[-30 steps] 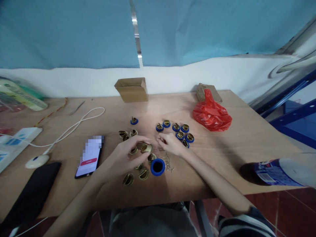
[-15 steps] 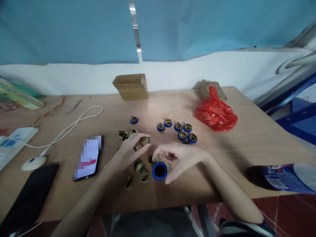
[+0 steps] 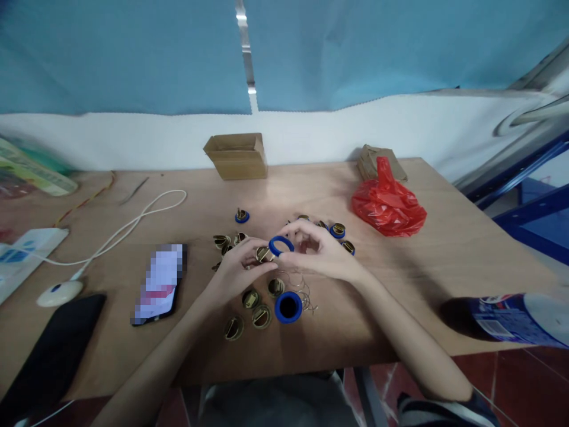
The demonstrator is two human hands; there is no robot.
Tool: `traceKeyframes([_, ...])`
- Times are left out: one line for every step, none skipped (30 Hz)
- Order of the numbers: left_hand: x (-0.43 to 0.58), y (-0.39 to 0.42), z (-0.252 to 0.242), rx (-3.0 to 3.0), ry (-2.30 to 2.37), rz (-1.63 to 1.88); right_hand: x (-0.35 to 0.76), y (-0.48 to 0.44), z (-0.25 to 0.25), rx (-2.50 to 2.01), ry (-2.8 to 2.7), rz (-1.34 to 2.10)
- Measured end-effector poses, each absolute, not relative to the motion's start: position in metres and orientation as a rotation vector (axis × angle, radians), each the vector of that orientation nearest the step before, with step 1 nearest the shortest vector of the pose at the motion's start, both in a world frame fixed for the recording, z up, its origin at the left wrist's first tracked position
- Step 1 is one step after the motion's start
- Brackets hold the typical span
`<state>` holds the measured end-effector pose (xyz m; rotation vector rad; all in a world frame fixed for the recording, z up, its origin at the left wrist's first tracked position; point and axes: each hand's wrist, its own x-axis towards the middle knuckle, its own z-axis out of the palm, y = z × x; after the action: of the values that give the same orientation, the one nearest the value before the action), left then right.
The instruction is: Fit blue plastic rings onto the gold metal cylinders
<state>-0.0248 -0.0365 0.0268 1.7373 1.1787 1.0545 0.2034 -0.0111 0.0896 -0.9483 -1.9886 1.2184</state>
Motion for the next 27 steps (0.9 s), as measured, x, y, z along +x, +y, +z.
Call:
traceKeyframes([-0.024,-0.037,0.028,1.71,1.168,1.06,0.2,-0.01,0.086,-0.971,-1.979,1.173])
traceKeyframes([-0.024,-0.038,0.029,1.69,1.154,1.057,0.196,-0.009,0.083,-0.973,-1.996,1.13])
traceKeyframes([-0.023,-0.038,0.031,1.679,1.14,1.047,0.192,-0.009,0.079,-0.968,-2.039,1.087])
traceKeyframes([-0.023,-0.039,0.033,1.675,1.131,1.036,0.188,-0.009,0.075,-0.959,-2.084,1.032])
traceKeyframes([-0.024,-0.04,0.034,1.673,1.127,1.028,0.185,-0.01,0.071,-0.951,-2.13,0.982])
traceKeyframes([-0.024,-0.041,0.035,1.661,1.125,1.024,0.182,-0.011,0.068,-0.941,-2.17,0.936])
traceKeyframes([-0.024,-0.042,0.036,1.636,1.121,1.02,0.181,-0.013,0.065,-0.93,-2.204,0.891])
traceKeyframes([-0.024,-0.043,0.036,1.596,1.113,1.015,0.179,-0.014,0.063,-0.918,-2.235,0.851])
traceKeyframes([-0.025,-0.044,0.036,1.551,1.1,1.004,0.179,-0.015,0.061,-0.907,-2.263,0.814])
traceKeyframes([-0.025,-0.044,0.035,1.508,1.085,0.99,0.178,-0.017,0.06,-0.9,-2.286,0.78])
traceKeyframes([-0.025,-0.044,0.034,1.476,1.07,0.976,0.178,-0.018,0.059,-0.897,-2.303,0.756])
traceKeyframes([-0.025,-0.045,0.032,1.457,1.06,0.964,0.178,-0.018,0.057,-0.897,-2.314,0.747])
traceKeyframes([-0.026,-0.045,0.031,1.452,1.053,0.958,0.179,-0.019,0.055,-0.898,-2.316,0.751])
traceKeyframes([-0.026,-0.045,0.029,1.454,1.047,0.954,0.179,-0.019,0.054,-0.9,-2.311,0.765])
traceKeyframes([-0.027,-0.045,0.028,1.46,1.039,0.948,0.18,-0.019,0.051,-0.9,-2.302,0.783])
traceKeyframes([-0.028,-0.045,0.027,1.462,1.027,0.941,0.18,-0.019,0.049,-0.895,-2.29,0.801])
traceKeyframes([-0.029,-0.045,0.026,1.459,1.008,0.932,0.181,-0.019,0.046,-0.887,-2.28,0.816])
traceKeyframes([-0.03,-0.045,0.027,1.447,0.983,0.926,0.181,-0.019,0.044,-0.876,-2.269,0.824])
traceKeyframes([-0.031,-0.046,0.027,1.427,0.956,0.92,0.181,-0.019,0.041,-0.867,-2.261,0.828])
traceKeyframes([-0.033,-0.046,0.028,1.399,0.93,0.91,0.181,-0.019,0.039,-0.858,-2.258,0.828])
traceKeyframes([-0.034,-0.046,0.03,1.366,0.908,0.902,0.181,-0.018,0.038,-0.852,-2.256,0.828])
traceKeyframes([-0.036,-0.047,0.031,1.334,0.889,0.894,0.18,-0.018,0.037,-0.85,-2.253,0.831])
traceKeyframes([-0.037,-0.047,0.033,1.303,0.878,0.888,0.18,-0.018,0.036,-0.85,-2.248,0.844])
traceKeyframes([-0.038,-0.047,0.035,1.278,0.871,0.885,0.18,-0.018,0.036,-0.848,-2.237,0.869])
traceKeyframes([-0.039,-0.048,0.036,1.258,0.868,0.885,0.18,-0.018,0.036,-0.846,-2.222,0.91])
traceKeyframes([-0.04,-0.048,0.038,1.244,0.867,0.89,0.18,-0.018,0.036,-0.842,-2.199,0.969])
traceKeyframes([-0.04,-0.048,0.039,1.233,0.864,0.891,0.18,-0.018,0.036,-0.832,-2.166,1.045])
